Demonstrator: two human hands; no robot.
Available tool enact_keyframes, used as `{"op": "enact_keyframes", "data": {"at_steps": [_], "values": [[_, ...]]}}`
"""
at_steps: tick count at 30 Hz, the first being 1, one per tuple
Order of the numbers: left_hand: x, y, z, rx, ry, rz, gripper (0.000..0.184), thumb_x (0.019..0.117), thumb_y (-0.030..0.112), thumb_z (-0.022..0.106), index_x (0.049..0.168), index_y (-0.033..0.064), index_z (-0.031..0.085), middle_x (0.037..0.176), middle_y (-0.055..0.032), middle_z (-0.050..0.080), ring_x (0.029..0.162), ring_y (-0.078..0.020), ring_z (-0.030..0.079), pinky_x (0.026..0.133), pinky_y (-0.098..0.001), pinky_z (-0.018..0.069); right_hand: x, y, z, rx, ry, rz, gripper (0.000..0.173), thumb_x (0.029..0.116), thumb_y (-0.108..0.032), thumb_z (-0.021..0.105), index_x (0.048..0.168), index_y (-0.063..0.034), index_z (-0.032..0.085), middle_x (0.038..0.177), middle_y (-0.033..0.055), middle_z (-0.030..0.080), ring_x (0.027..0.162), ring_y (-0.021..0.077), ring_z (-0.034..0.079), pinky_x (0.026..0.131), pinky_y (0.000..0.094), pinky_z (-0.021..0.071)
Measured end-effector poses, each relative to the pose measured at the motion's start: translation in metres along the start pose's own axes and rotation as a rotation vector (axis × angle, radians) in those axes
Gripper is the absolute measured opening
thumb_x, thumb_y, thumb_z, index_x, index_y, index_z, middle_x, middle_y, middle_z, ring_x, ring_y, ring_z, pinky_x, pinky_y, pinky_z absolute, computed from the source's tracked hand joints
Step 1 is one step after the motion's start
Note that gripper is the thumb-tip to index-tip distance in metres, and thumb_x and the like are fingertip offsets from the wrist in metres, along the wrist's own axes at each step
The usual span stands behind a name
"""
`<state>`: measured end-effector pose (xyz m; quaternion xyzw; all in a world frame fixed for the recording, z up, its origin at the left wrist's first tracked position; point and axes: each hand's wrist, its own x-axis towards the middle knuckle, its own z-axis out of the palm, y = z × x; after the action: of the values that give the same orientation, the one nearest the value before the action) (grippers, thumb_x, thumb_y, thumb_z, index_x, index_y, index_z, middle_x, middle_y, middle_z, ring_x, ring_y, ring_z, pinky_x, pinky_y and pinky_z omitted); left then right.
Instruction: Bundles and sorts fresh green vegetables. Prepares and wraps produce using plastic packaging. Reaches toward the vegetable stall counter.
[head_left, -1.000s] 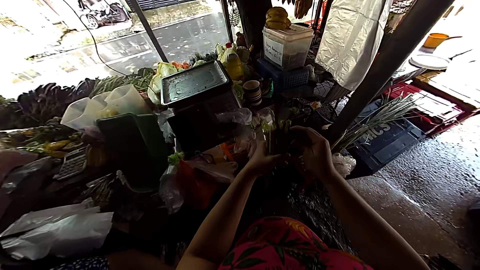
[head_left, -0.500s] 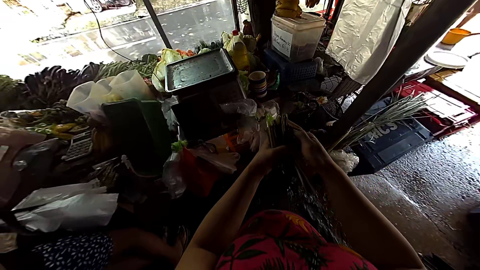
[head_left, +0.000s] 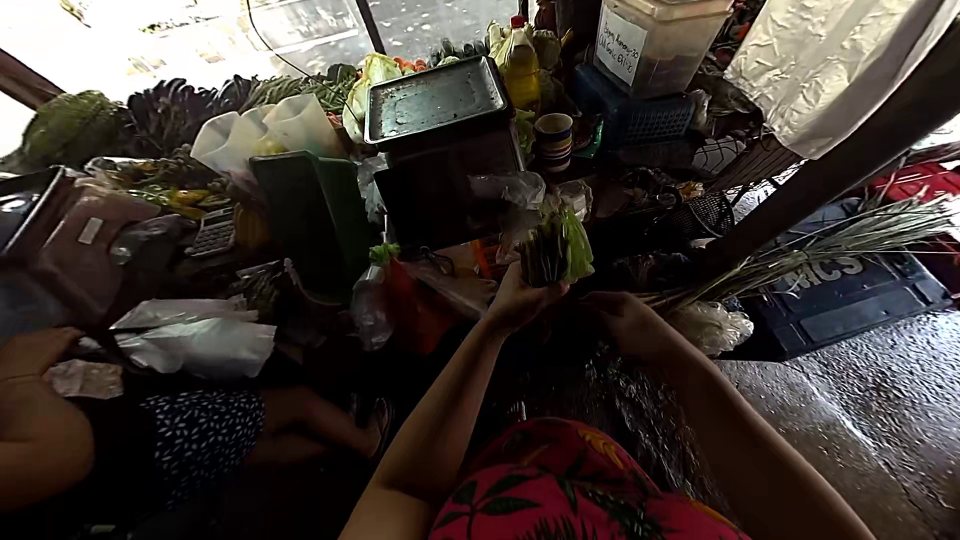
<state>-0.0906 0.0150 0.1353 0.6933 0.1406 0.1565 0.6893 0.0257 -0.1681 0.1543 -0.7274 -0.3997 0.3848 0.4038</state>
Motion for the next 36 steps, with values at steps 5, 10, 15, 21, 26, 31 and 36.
{"op": "enact_keyframes", "data": {"at_steps": [5,10,15,21,26,31,36], "values": [[-0.021,-0.007,-0.003,-0.089,-0.159,-0.14,0.034,0.0812,0.001,0.076,0.113,0.0017,0.064,0.098,-0.0022,0.073,0.09,-0.0099,0.07,0.084,-0.0307,0.0596,0.031,-0.014,-0.019,-0.111,-0.058,-0.086,0.014,0.0947,-0.022,0.073,0.094,-0.0089,0.076,0.082,-0.0001,0.072,0.074,0.0064,0.066,0.074,0.0314,0.0564],[-0.036,-0.018,-0.019,-0.222,-0.177,-0.193,0.029,0.0845,0.002,0.072,0.113,0.0021,0.066,0.099,-0.0033,0.075,0.09,-0.0112,0.07,0.083,-0.0303,0.0585,0.059,-0.018,-0.005,0.0,0.005,-0.174,0.017,0.0751,-0.011,0.09,0.08,-0.009,0.073,0.073,0.0008,0.071,0.068,0.0083,0.067,0.066,0.0315,0.0578],[-0.045,-0.016,-0.043,-0.287,0.016,-0.17,0.03,0.0816,0.0,0.074,0.11,0.0033,0.063,0.093,-0.0014,0.07,0.083,-0.0097,0.068,0.077,-0.0279,0.0588,0.073,-0.026,0.016,0.124,-0.051,-0.222,0.027,0.0886,-0.015,0.08,0.113,-0.0061,0.07,0.093,0.0033,0.074,0.082,0.0092,0.07,0.078,0.029,0.0596],[-0.054,-0.015,-0.078,-0.314,0.174,-0.071,0.038,0.0811,0.003,0.077,0.114,-0.002,0.06,0.1,-0.008,0.071,0.091,-0.0151,0.07,0.085,-0.0331,0.0595,0.076,-0.05,0.056,-0.102,0.192,-0.408,0.032,0.1072,-0.018,0.048,0.127,-0.011,0.072,0.106,0.0031,0.073,0.091,0.0071,0.067,0.085,0.0279,0.056],[-0.061,-0.013,-0.102,-0.339,0.063,0.038,0.037,0.0847,0.005,0.075,0.118,-0.0041,0.061,0.099,-0.0089,0.072,0.086,-0.018,0.071,0.082,-0.036,0.0618,0.099,-0.079,0.11,0.407,0.437,-0.39,0.019,0.0962,0.001,0.066,0.113,-0.0011,0.076,0.1,0.0073,0.078,0.089,0.0106,0.074,0.085,0.0268,0.0619],[-0.069,-0.004,-0.121,-0.415,0.089,0.021,0.027,0.0861,0.004,0.072,0.111,0.0017,0.062,0.091,-0.005,0.072,0.081,-0.0145,0.071,0.078,-0.0334,0.0606,0.12,-0.103,0.155,0.773,0.533,-0.293,0.012,0.089,0.005,0.074,0.101,0.0031,0.076,0.09,0.0077,0.077,0.081,0.0113,0.073,0.079,0.0259,0.0619],[-0.082,0.001,-0.14,-0.597,0.14,-0.089,0.022,0.0886,-0.002,0.064,0.109,0.0022,0.06,0.089,-0.0063,0.072,0.08,-0.0146,0.071,0.076,-0.0332,0.0609,0.135,-0.12,0.186,0.868,0.475,-0.104,0.007,0.0946,-0.005,0.071,0.097,0.0016,0.074,0.085,0.0079,0.074,0.075,0.0119,0.07,0.071,0.0276,0.0604]]}}
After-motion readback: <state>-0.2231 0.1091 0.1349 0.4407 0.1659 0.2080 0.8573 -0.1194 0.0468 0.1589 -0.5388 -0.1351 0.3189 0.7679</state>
